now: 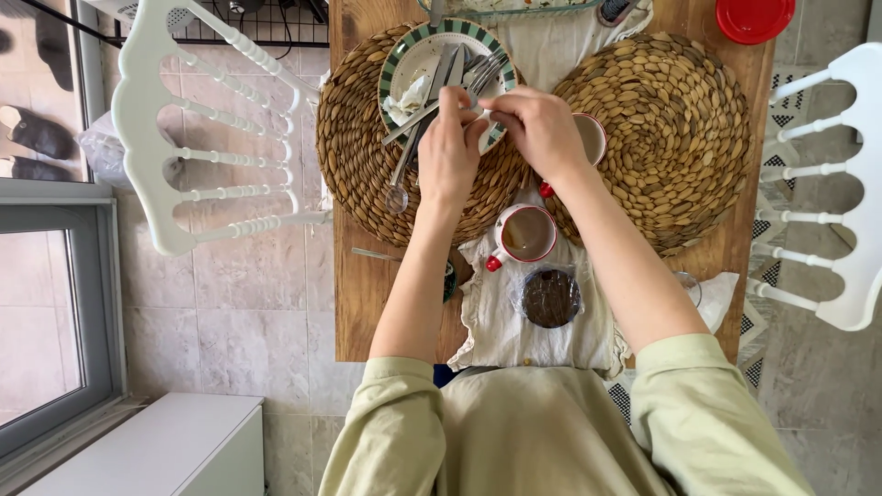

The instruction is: The person clears a dining table by stacking plates, gathering cutlery, and collecting mugs and a small container. They place the items into a glass tray and move the tray aside. The table surface remains visible with woven placemats and a cloth runner.

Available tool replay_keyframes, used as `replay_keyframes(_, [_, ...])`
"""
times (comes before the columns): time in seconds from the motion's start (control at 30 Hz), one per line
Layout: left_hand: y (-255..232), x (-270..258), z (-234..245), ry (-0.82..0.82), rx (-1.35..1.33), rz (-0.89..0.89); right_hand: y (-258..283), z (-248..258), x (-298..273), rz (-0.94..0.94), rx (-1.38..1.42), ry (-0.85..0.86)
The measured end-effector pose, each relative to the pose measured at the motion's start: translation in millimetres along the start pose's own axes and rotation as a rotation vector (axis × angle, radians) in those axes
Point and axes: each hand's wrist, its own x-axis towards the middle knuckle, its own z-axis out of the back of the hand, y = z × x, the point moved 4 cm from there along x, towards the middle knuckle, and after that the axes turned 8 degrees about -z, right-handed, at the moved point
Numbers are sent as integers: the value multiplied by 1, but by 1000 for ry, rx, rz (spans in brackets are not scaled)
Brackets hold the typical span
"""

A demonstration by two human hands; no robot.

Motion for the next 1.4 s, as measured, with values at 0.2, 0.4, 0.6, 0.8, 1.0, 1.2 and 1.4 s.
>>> replay_keyframes(0.2, [6,-5,2,4,235,54,-29,-13,9,-79,-135,-79])
replay_keyframes(0.4, [15,-7,-10,52,430,86,-24,-15,14,-73,-290,43])
replay_keyframes(0.6, [30,-4,-16,117,526,102,-55,-41,26,-80,-393,229])
replay_keyframes(0.8, [18,-11,27,-5,467,99,-54,-56,33,-9,-385,182])
replay_keyframes(1.0, [30,-21,30,-10,483,97,-59,-72,28,47,-363,22])
replay_keyframes(1.2, [26,-21,29,-42,443,53,-47,-67,19,142,-417,30])
replay_keyframes(1.4, [25,-18,38,-57,402,55,-43,-60,8,230,-433,198])
